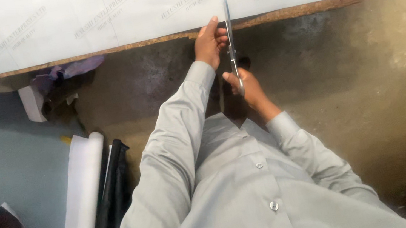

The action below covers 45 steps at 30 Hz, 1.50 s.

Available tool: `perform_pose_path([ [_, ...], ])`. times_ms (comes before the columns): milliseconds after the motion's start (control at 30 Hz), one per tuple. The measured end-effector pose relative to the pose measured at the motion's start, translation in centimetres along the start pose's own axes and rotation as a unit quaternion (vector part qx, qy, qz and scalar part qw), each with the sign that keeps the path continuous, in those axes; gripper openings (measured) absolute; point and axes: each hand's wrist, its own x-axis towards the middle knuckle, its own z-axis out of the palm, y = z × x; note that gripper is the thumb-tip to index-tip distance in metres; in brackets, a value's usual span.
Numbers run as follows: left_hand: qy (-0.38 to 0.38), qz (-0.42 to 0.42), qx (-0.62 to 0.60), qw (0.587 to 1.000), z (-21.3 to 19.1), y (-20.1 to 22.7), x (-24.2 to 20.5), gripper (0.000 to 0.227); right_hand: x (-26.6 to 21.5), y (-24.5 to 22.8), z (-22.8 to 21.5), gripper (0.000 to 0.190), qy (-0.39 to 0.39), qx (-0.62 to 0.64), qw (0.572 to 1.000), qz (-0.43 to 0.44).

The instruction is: The person uses a pair of large shears to cut a sheet of white material laid out on a wooden workbench. They make several straight cuts along the length of the material, separating it into strips.

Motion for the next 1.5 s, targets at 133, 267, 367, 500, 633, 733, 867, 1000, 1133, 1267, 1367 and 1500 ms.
perform_pose_path([
  [133, 0.004, -0.004, 0.022, 1.0, -0.3, -0.7, 0.8, 0.033, 0.9, 1.2, 0.0, 0.044, 0.008, 0.005, 1.0, 0.015],
  [267, 0.006, 0.021, 0.011, 1.0, 0.3, 0.0, -0.6, 0.031, -0.3, -0.5, -0.1, 0.041, -0.014, -0.031, 0.999, 0.021],
  [367, -0.001, 0.04, -0.002, 0.999, 0.6, 1.0, -2.0, 0.029, -1.0, -1.4, 0.0, 0.036, -0.03, -0.051, 0.998, 0.023],
  [500, 0.009, 0.049, 0.005, 0.999, 0.9, 1.1, -2.2, 0.029, -0.7, -1.0, -0.1, 0.033, -0.03, -0.065, 0.997, -0.002],
  [633, 0.011, 0.059, 0.02, 0.998, 1.0, 1.4, -2.8, 0.03, -0.6, -1.3, 0.6, 0.035, -0.011, -0.089, 0.996, 0.009],
  [733, 0.008, 0.058, 0.016, 0.998, 0.8, 1.1, -2.3, 0.029, -0.3, -1.2, 0.9, 0.038, 0.003, -0.1, 0.995, 0.011],
  [867, 0.003, 0.071, 0.03, 0.997, 0.6, 1.0, -2.2, 0.03, -0.3, -0.9, 1.0, 0.042, 0.004, -0.115, 0.993, 0.001],
  [1000, 0.012, 0.066, 0.028, 0.997, 0.8, 1.1, -2.4, 0.031, -0.7, -1.1, 1.1, 0.049, 0.026, -0.188, 0.98, -0.053],
  [1133, 0.009, 0.067, 0.046, 0.997, 0.8, 1.7, -2.9, 0.032, -0.1, -0.1, 1.4, 0.053, 0.048, -0.218, 0.973, -0.051],
  [1267, 0.026, 0.065, 0.032, 0.997, 0.7, 1.3, -2.2, 0.032, 0.0, -0.1, 1.7, 0.053, 0.056, -0.227, 0.972, -0.032],
  [1367, 0.037, 0.076, 0.055, 0.995, -0.4, -0.3, 0.2, 0.038, 1.1, 1.5, 1.5, 0.05, 0.066, -0.167, 0.983, -0.017],
  [1500, 0.025, 0.101, 0.091, 0.99, -1.0, -0.1, 0.2, 0.047, 2.9, 2.5, 1.3, 0.049, 0.071, -0.065, 0.995, -0.004],
])
